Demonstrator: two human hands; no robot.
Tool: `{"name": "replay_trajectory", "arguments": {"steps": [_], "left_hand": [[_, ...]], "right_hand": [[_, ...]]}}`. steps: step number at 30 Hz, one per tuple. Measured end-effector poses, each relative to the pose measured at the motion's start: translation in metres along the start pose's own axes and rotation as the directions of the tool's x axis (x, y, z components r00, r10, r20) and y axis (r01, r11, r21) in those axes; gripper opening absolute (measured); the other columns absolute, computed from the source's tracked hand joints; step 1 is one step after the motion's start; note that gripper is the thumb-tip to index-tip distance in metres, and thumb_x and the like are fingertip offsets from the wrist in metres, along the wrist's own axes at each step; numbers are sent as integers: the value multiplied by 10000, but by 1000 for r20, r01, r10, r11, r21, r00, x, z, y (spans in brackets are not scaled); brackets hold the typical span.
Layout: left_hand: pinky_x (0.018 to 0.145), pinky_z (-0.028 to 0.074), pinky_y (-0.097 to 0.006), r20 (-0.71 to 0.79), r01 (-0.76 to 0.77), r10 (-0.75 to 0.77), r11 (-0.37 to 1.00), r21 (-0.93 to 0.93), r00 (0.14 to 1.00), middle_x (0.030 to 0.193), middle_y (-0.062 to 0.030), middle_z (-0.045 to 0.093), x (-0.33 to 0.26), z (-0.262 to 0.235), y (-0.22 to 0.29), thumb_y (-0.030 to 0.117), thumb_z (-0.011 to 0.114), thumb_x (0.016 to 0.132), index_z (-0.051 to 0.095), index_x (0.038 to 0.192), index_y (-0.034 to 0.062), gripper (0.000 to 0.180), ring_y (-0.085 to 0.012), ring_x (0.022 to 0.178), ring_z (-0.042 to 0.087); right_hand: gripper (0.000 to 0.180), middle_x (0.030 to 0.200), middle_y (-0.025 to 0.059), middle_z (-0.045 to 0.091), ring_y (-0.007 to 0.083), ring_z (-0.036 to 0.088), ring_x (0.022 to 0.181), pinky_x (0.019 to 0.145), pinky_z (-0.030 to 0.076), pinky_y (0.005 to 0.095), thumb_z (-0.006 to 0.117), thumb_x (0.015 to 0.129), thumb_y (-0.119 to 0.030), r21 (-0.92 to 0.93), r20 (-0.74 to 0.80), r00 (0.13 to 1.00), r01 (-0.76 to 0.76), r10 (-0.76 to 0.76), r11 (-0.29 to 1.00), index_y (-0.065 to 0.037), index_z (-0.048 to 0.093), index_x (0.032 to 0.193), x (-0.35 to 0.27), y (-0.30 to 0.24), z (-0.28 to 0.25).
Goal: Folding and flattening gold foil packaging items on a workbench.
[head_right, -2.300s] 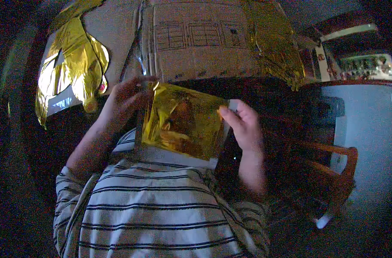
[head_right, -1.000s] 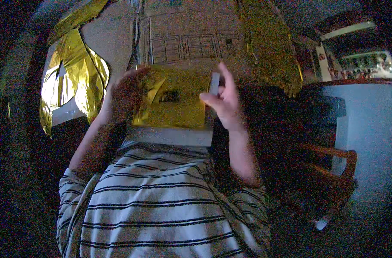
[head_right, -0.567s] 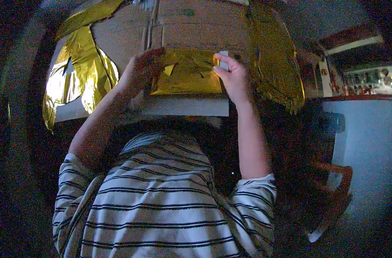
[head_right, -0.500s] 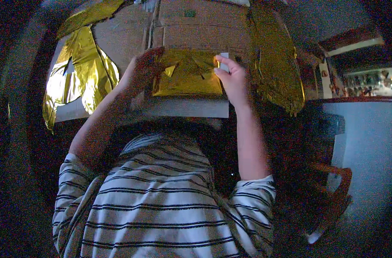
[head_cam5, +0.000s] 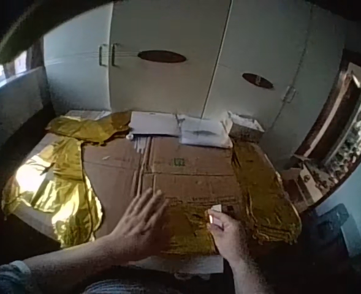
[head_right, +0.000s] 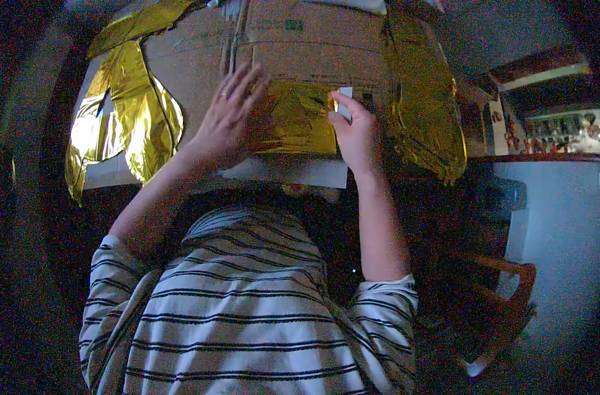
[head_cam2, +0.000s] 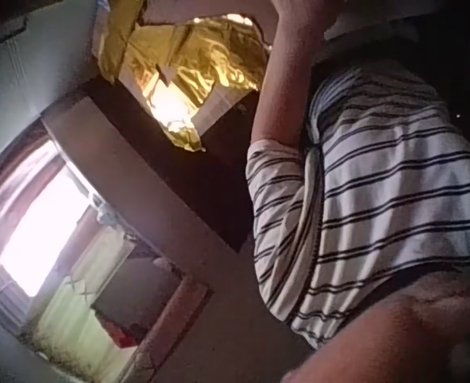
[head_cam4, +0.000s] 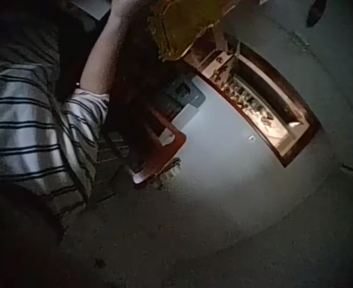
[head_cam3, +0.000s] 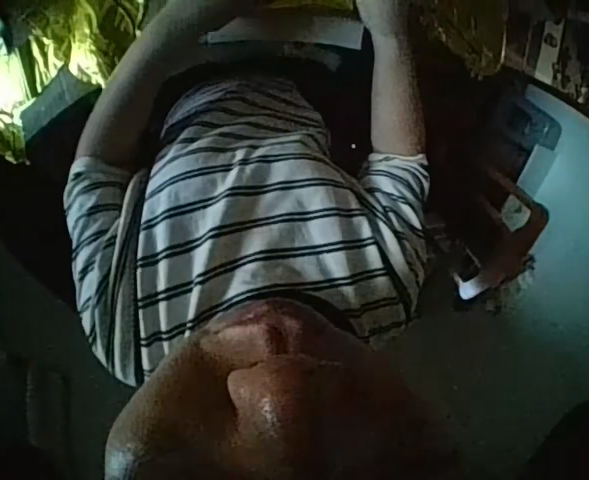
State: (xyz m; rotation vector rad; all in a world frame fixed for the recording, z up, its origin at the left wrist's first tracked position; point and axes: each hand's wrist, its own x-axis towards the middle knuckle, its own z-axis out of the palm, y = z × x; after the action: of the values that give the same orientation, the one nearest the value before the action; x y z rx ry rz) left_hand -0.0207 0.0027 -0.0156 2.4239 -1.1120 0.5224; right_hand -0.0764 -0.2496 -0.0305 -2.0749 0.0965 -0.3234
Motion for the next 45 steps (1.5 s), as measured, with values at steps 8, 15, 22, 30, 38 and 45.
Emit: {"name": "replay_trajectory", "arguments": {"steps": [8, 15, 22, 30, 38, 45], "left_hand": [[1197, 164, -525, 152, 19, -26, 999, 43, 988, 1538, -303, 297, -19, 24, -11, 632, 450, 945, 339, 1471, -66, 880, -450, 1452, 246], [1205, 155, -505, 158, 13, -22, 998, 59, 987, 1542, -302, 294, -18, 18, -4, 639, 452, 936, 341, 1471, -71, 896, -437, 1454, 254], [1203, 163, -505, 160, 0, -11, 998, 70, 987, 1541, -291, 303, -18, 22, -8, 626, 475, 930, 319, 1477, -75, 903, -422, 1459, 254], [1196, 188, -503, 147, -4, -7, 997, 75, 989, 1542, -282, 308, -19, 18, -10, 603, 485, 941, 306, 1478, -80, 888, -396, 1456, 281], [1207, 168, -484, 151, -47, 39, 998, 49, 988, 1550, -281, 294, -21, 15, -11, 581, 478, 949, 291, 1489, -75, 870, -381, 1470, 261], [1210, 161, -483, 237, 24, -44, 996, 87, 970, 1572, -267, 262, -18, 14, -6, 575, 488, 948, 268, 1505, -65, 877, -367, 1485, 233]], "right_hand": [[356, 1202, 141, 659, 211, 639, 1006, 896, 490, 335, 674, 908, -91, -229, 34, 993, -102, 112, 968, -85, 637, 1262, -6, -35, -6], [418, 1436, 179, 477, 312, 511, 1252, 1031, 427, 399, 595, 976, -232, -500, 30, 979, 188, -200, 845, -96, 561, 1369, -17, -35, -14], [634, 1608, 184, 241, 373, 221, 1484, 1202, 105, 545, 456, 1022, -399, -721, 300, 944, 317, -134, 616, -57, 296, 1531, -20, -33, 16], [700, 1598, 202, 256, 402, 222, 1477, 1182, 92, 617, 479, 997, -449, -715, 293, 942, 330, -164, 617, -23, 293, 1519, -29, -17, 19], [573, 1541, 202, 375, 392, 301, 1451, 1193, 200, 516, 536, 1000, -330, -407, 222, 927, 370, -302, 835, -29, 405, 1470, -21, 2, 1], [272, 1250, 166, 623, 295, 597, 1179, 996, 470, 376, 631, 940, -116, -276, 9, 988, 152, -156, 949, 1, 647, 1184, -40, -26, -43]]}}
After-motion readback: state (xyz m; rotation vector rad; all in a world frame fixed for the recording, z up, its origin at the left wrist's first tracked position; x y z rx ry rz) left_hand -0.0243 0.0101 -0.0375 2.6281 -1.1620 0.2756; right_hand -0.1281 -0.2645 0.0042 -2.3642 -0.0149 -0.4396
